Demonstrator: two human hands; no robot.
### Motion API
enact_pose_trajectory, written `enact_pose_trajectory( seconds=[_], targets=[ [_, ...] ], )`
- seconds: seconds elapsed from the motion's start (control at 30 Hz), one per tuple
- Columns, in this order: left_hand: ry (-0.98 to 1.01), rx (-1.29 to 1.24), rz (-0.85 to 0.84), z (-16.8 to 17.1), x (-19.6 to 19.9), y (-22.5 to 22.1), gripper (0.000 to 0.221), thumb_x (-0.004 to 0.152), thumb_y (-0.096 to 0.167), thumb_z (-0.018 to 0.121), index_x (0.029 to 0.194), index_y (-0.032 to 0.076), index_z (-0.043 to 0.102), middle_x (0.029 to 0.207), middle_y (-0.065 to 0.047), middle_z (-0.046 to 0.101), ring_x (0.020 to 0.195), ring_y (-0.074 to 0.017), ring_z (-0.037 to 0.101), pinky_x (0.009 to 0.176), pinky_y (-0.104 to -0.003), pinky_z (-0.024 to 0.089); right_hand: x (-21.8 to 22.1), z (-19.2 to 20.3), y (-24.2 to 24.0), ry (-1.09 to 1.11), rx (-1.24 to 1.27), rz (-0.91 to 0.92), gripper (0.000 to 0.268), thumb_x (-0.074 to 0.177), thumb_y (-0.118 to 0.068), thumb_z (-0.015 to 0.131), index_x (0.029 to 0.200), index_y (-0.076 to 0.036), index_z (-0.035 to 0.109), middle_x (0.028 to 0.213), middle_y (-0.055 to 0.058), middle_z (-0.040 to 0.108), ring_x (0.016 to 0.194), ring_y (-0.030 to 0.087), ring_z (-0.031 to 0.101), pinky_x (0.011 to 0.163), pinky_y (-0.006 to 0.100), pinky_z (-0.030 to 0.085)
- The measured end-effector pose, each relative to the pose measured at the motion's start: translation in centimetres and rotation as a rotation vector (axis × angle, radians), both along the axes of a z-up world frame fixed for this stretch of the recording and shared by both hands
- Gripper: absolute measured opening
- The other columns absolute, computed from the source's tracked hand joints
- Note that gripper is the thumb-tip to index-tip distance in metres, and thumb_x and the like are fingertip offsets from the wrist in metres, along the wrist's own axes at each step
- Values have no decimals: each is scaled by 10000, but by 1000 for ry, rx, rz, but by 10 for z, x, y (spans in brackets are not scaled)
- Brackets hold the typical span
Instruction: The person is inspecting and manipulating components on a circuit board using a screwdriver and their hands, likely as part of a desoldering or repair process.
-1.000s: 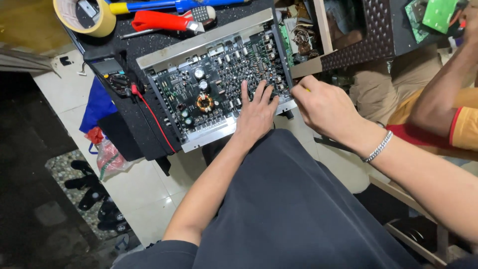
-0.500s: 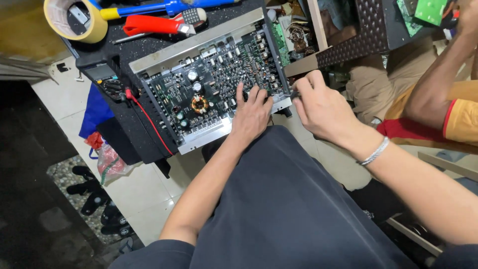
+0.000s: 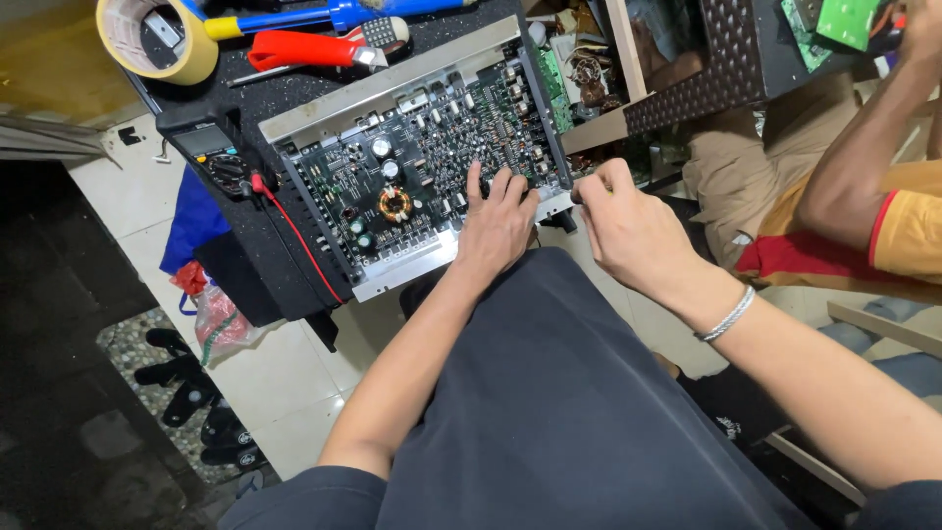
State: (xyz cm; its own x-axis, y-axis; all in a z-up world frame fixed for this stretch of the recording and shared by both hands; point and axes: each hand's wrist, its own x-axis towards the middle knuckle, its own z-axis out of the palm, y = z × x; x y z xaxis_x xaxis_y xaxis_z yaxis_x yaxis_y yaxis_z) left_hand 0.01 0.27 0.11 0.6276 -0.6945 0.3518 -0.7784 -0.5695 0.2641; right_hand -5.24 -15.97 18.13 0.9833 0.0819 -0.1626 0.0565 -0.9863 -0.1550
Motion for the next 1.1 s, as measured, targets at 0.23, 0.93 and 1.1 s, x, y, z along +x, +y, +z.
enact_pose_trajectory(
  seconds=[0.23, 0.93, 1.1],
  targets=[
    [9, -4, -6, 8, 1, 3, 165, 965, 250, 618, 1070, 156, 703, 1057, -72, 565, 1214, -279, 497, 1199, -664, 39, -8, -28, -18, -155, -339, -55, 317, 1155, -398, 433, 1002, -134, 518, 873, 60, 482, 479, 420, 656, 430, 496, 541],
    [35, -12, 1, -9, -3, -3, 212, 944, 139, 588, 1114, 64, 691, 889, -106, 579, 856, -280, 532, 913, -468, 360, 3, -13, -22, -140, -434, 404, 162, 913, -179, 528, 1021, -120, 633, 873, 21, 510, 810, 220, 633, 571, 312, 545],
    [50, -26, -10, -9, -7, -6, 212, 943, 107, 588, 1119, 21, 669, 912, -111, 561, 831, -287, 542, 865, -448, 381, 25, -6, -19, 348, 66, -384, 325, 1019, -354, 594, 1137, -82, 728, 936, 184, 761, 963, 467, 713, 777, 564, 572]
  ],
)
